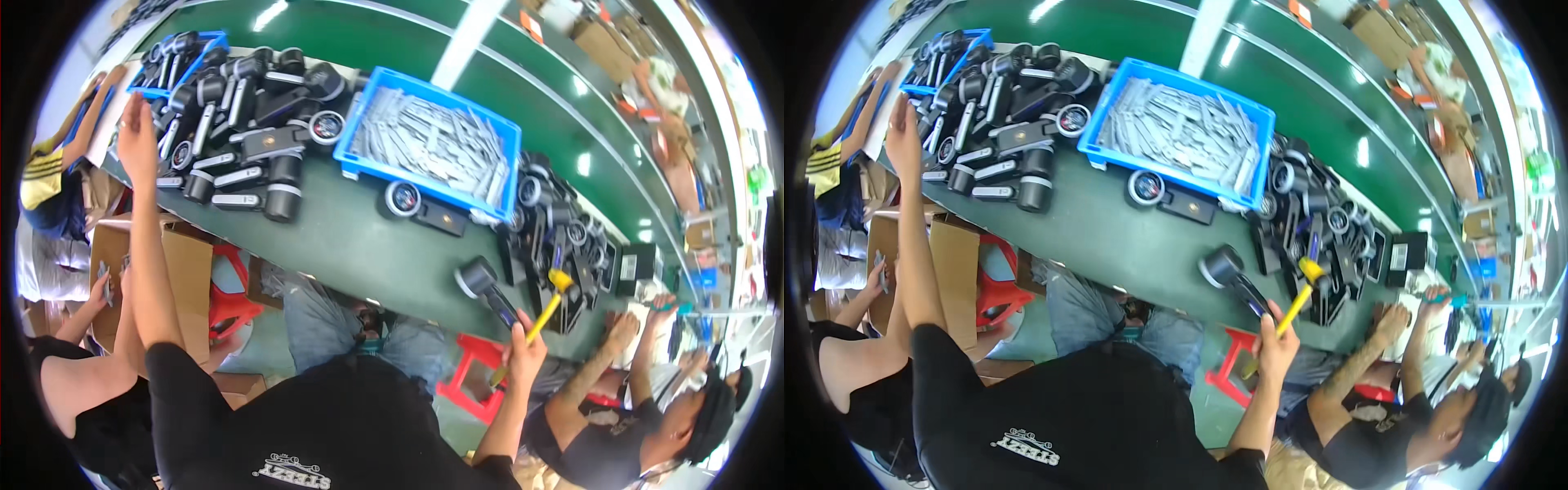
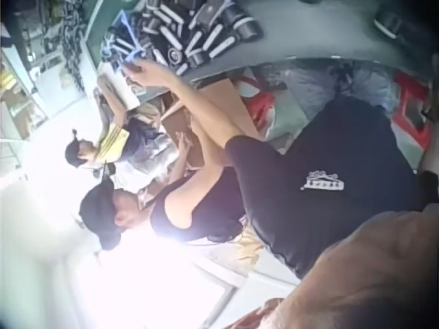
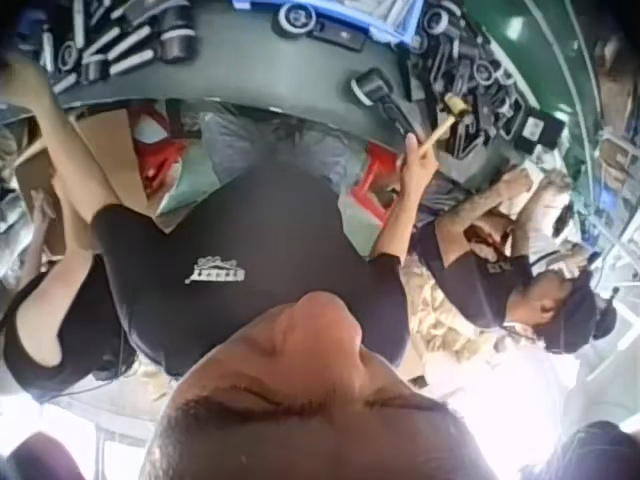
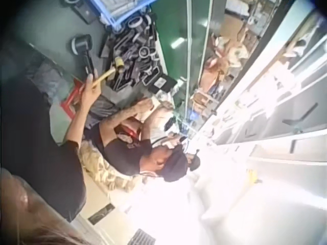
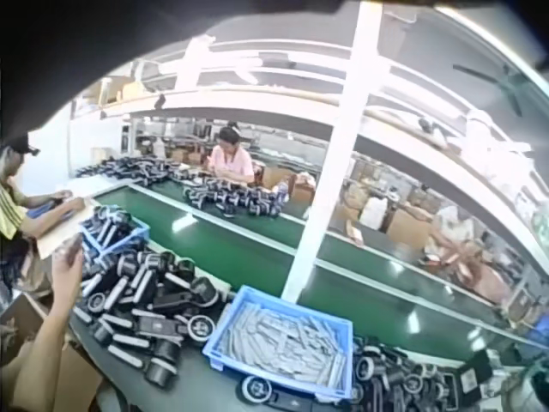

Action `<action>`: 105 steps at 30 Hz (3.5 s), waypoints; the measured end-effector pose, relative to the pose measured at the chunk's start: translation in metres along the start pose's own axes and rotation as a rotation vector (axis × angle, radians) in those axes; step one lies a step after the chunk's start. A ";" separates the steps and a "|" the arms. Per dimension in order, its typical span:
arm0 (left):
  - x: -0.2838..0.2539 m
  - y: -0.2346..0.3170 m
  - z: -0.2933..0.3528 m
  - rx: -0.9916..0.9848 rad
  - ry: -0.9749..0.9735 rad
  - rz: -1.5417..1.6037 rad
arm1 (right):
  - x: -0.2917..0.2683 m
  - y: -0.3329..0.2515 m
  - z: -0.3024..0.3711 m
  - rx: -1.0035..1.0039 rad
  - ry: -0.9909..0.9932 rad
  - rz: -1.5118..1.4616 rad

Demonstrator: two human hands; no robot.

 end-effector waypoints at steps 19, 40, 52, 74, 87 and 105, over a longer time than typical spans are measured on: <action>0.186 0.309 0.306 0.729 -0.889 0.085 | 0.081 0.003 0.004 -0.373 -0.053 0.026; 0.199 0.312 0.313 0.718 -0.982 0.060 | 0.099 -0.006 -0.013 -0.588 0.055 0.590; 0.200 0.315 0.318 0.564 -0.919 0.056 | 0.103 -0.016 0.002 -0.555 -0.077 0.758; 0.196 0.300 0.319 0.662 -0.972 -0.123 | 0.100 -0.030 -0.008 -0.500 -0.244 0.715; 0.184 0.309 0.187 0.318 -0.763 0.027 | 0.048 -0.013 -0.025 -0.254 -0.169 0.087; 0.222 0.275 0.159 -0.295 -0.926 0.505 | 0.039 0.021 -0.030 -0.180 -0.162 -0.199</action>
Point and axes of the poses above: each hand's wrist, its own z-axis away from the middle knuckle, its own x-axis out of the palm, y = z × x, the point moved 1 cm from there along -z, towards the middle knuckle, and after that the axes turned 15 degrees about -y, right-handed, at the moved point
